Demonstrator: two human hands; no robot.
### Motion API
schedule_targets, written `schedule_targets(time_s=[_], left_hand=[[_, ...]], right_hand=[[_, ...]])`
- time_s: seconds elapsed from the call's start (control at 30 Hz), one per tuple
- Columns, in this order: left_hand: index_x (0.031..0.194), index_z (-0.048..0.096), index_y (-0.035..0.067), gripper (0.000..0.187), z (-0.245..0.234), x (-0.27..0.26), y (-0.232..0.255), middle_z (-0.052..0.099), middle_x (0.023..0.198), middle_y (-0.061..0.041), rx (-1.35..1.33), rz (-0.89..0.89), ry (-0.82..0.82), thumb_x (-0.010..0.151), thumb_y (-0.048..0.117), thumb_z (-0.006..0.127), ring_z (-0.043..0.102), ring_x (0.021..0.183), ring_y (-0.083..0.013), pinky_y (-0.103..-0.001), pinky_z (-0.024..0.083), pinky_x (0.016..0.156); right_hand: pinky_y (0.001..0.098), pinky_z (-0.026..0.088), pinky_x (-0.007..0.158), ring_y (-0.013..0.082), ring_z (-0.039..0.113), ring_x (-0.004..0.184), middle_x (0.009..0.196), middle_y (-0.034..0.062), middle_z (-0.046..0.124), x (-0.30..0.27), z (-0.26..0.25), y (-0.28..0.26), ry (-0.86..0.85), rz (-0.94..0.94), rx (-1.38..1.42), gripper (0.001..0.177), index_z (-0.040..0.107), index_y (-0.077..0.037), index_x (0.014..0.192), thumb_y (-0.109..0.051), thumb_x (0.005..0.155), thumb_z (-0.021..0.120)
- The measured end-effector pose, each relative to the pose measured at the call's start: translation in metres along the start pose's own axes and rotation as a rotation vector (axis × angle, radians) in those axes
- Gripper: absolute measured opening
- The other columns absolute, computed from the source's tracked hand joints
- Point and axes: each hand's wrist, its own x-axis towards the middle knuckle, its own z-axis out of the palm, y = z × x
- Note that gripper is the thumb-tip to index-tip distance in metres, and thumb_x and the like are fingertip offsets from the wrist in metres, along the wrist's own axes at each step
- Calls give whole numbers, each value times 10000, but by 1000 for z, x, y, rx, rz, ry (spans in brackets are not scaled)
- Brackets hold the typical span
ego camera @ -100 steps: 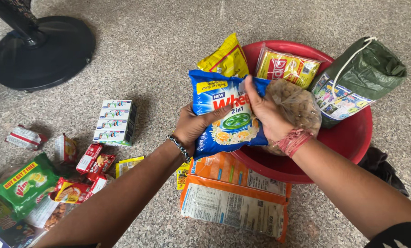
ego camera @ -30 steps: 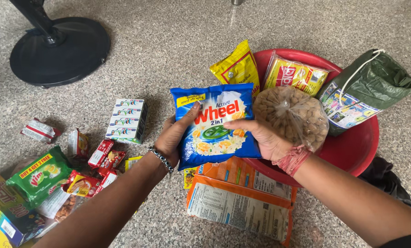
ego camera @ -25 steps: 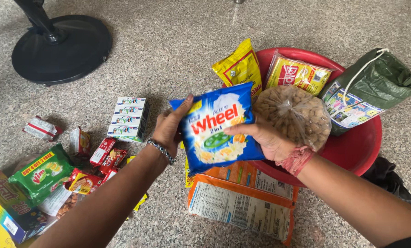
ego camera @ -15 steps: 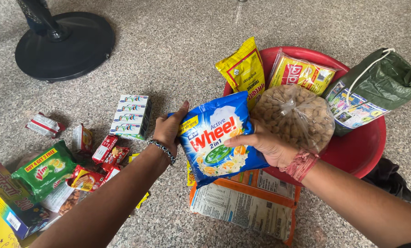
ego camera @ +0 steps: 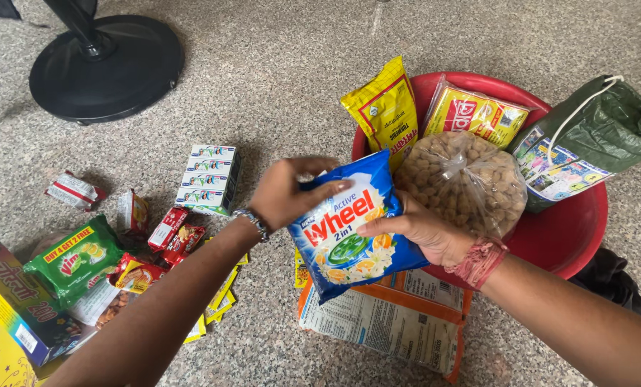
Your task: The person wipes the inside of a red plastic basin with a dark cloth, then places various grocery items into it. Items include a bag of peanuts, a packet of biscuits, a green bag, a yellow packet, a blue packet, a box of incense, and a large orange packet.
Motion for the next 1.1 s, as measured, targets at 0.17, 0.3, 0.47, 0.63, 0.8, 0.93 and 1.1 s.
schedule_targets(time_s=[0.17,0.3,0.47,0.63,0.8,0.93,1.1], left_hand=[[1000,806,108,394,6,6,9,770,719,-84,-15,-389,-152,944,464,646,739,598,-164,-345,579,594],[893,795,91,456,11,4,7,724,658,-103,82,-408,-66,986,489,594,691,534,-156,-368,546,557],[578,635,31,679,13,4,-6,551,456,-107,16,-400,36,1017,538,533,503,374,-170,-406,437,439],[462,495,52,800,20,4,-28,432,401,-67,-13,-435,103,1046,595,432,383,350,-166,-385,361,398],[445,526,88,801,21,5,-59,487,393,-56,110,-548,202,1037,615,408,460,320,-180,-355,421,410],[661,682,53,824,5,-12,-81,726,624,-50,-377,-792,252,948,744,336,696,591,-194,-384,562,612],[1222,696,85,1070,19,-49,-65,725,1134,-149,-972,-1174,147,808,897,136,682,1041,-215,-431,499,872]], right_hand=[[397,615,878,192,740,991,1130,120,764,1,2,2,-57,-9,-31,539,664,-3,1226,-93,727,845],[374,616,873,172,743,990,1121,103,770,2,4,-1,-39,-3,-65,527,679,-14,1212,-112,721,844],[373,620,875,173,749,979,1114,105,774,6,5,1,-73,18,-63,521,689,-8,1201,-121,717,847],[367,615,881,170,750,977,1114,110,777,4,4,5,-73,3,-98,518,690,2,1199,-121,723,852],[370,618,877,173,746,987,1124,104,775,0,3,4,-62,2,-100,542,675,-10,1207,-113,707,858],[368,609,911,181,733,1042,1167,104,764,-5,0,-1,-37,-38,-127,564,664,-29,1234,-101,707,850],[409,591,937,210,715,1071,1194,109,732,-8,-6,-11,46,-81,12,604,612,-67,1279,-51,710,813]])
